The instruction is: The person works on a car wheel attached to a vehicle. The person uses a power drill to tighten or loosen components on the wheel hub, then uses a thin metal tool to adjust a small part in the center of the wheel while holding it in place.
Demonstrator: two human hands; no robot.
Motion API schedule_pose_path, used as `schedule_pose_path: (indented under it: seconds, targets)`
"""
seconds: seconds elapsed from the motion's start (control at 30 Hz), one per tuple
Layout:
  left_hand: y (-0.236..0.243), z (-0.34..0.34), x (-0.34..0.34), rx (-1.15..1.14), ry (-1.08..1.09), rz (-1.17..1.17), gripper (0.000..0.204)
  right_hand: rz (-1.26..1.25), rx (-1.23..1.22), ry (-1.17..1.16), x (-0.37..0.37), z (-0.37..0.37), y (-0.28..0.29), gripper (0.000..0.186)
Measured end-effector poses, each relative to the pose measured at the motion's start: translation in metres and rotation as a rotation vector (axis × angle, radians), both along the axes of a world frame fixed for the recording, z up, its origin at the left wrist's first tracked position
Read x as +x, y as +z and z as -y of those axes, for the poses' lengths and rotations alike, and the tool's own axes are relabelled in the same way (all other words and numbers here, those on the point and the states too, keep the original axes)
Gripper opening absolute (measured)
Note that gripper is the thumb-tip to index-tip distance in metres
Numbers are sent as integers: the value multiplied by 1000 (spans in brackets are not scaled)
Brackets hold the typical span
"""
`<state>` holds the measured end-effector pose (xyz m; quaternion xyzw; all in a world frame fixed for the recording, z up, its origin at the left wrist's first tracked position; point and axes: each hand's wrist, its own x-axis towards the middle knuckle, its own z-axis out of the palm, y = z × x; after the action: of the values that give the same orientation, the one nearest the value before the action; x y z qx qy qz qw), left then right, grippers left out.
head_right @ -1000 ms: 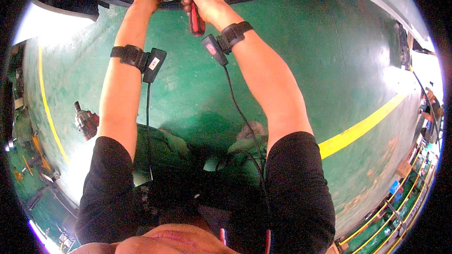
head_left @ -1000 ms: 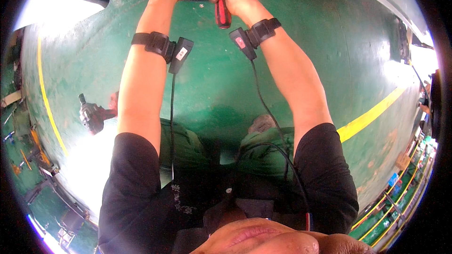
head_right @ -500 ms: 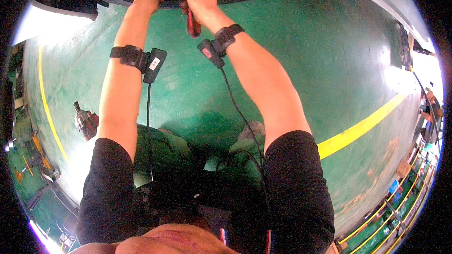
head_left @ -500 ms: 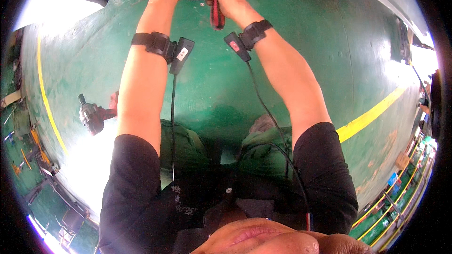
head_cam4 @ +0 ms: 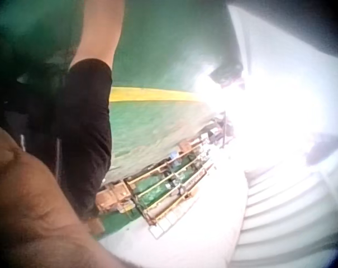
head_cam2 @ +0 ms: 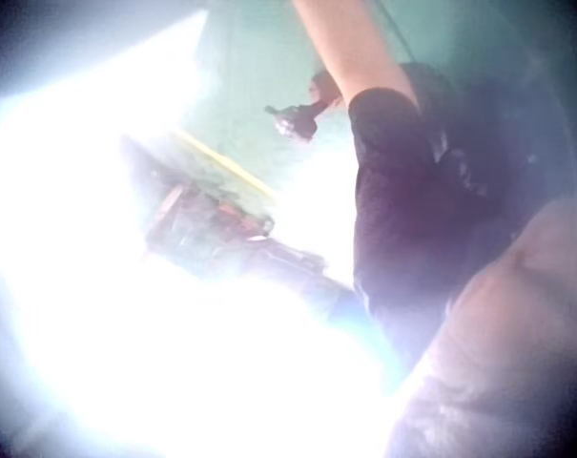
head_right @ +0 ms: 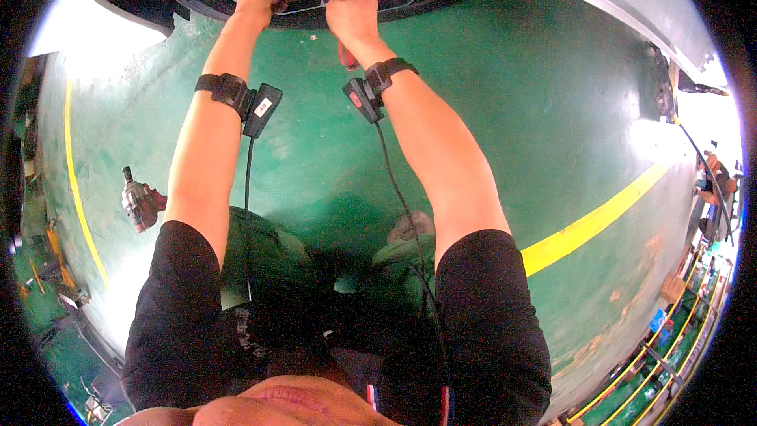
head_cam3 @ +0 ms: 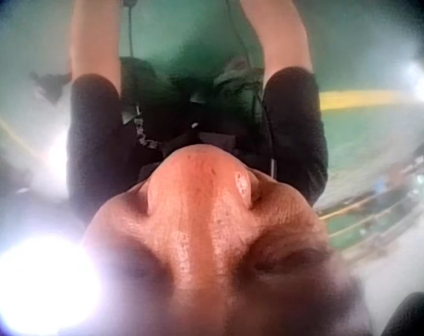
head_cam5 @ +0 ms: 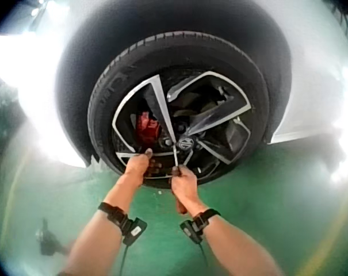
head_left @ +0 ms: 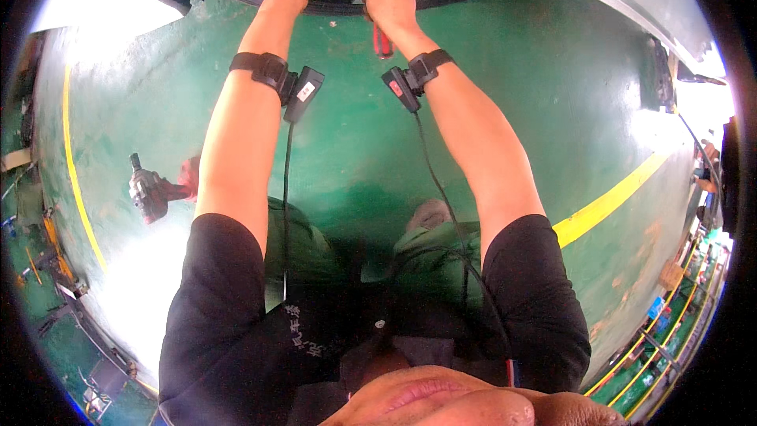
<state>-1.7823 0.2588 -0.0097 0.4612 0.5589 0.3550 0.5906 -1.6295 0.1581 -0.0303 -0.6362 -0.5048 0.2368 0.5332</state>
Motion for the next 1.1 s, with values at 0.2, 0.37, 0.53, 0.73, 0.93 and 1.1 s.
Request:
schedule_pose_path:
  seconds: [0.2,0.37,0.53,0.73,0.93,1.1]
  targets:
    - [-4,17,12,258,5,-21,23,310,14,-87,3,5,17,29]
    - [5,30,29,354,-27,269,29,376,-2,-107,5,4,22,28]
    - [20,36,40,142,66,411,42,438,-50,-40,18,1,17,28]
    - [10,31,32,209,39,354,44,551,-21,32,52,-17,2,23]
    - [20,39,41,170,34,366,48,451,-29,57,61,-17,2,25]
    - [-9,21,46,639,88,221,42,393,-85,102,53,-14,17,27]
